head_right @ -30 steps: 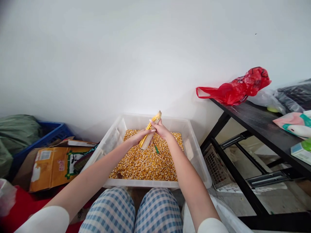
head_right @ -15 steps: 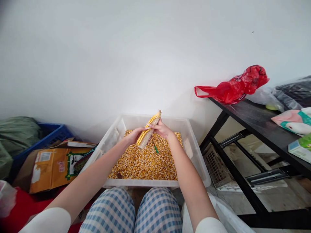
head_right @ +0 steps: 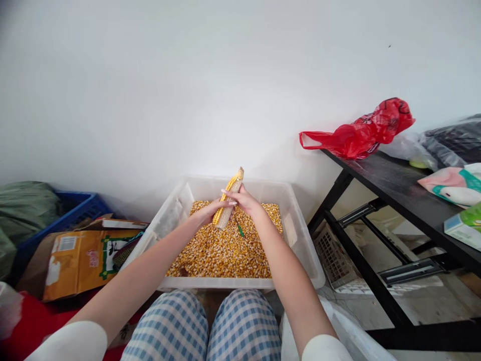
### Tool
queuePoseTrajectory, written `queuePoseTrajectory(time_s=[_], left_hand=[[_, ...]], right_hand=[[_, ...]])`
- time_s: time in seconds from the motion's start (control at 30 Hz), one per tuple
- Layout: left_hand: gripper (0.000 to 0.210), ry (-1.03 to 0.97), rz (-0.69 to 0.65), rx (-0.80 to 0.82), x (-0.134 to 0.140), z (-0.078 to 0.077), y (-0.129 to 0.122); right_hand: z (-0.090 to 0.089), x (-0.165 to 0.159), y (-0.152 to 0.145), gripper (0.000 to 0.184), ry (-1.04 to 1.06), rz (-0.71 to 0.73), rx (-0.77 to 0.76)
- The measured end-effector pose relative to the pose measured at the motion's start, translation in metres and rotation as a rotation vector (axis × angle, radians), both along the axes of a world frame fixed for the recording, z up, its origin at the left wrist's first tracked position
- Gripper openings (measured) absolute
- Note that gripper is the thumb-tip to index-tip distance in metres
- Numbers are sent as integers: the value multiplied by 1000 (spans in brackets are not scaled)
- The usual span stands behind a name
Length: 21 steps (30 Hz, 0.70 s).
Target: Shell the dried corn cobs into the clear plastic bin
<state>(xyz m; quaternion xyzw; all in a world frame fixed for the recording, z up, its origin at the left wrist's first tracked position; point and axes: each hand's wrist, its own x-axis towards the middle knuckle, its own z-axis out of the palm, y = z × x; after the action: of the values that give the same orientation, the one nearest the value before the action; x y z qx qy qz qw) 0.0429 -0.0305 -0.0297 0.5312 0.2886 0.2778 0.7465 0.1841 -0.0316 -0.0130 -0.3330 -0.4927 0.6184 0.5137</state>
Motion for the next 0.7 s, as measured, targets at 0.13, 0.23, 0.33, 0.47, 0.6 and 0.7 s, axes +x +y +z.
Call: queuePoseTrajectory(time_s=[0.13, 0.23, 0.33, 0.47, 0.6, 0.7], left_hand=[[34, -137, -36, -166, -2, 3, 1], [37, -134, -97, -223, -2, 3, -1], [38, -105, -52, -240, 0, 1, -1], [42, -111, -22, -208, 2, -1, -1], [43, -27, 10, -147, 3, -1, -2], [42, -4, 32, -93, 2, 3, -4]], right_hand=[[2, 0, 2, 43, 46, -117, 28], [2, 4, 2, 48, 65, -191, 66], [0, 7, 6, 54, 26, -259, 81], [-1, 11, 10, 53, 53, -381, 113], [0, 14, 6, 51, 100, -255, 61], [2, 15, 0, 57, 93, -130, 43]])
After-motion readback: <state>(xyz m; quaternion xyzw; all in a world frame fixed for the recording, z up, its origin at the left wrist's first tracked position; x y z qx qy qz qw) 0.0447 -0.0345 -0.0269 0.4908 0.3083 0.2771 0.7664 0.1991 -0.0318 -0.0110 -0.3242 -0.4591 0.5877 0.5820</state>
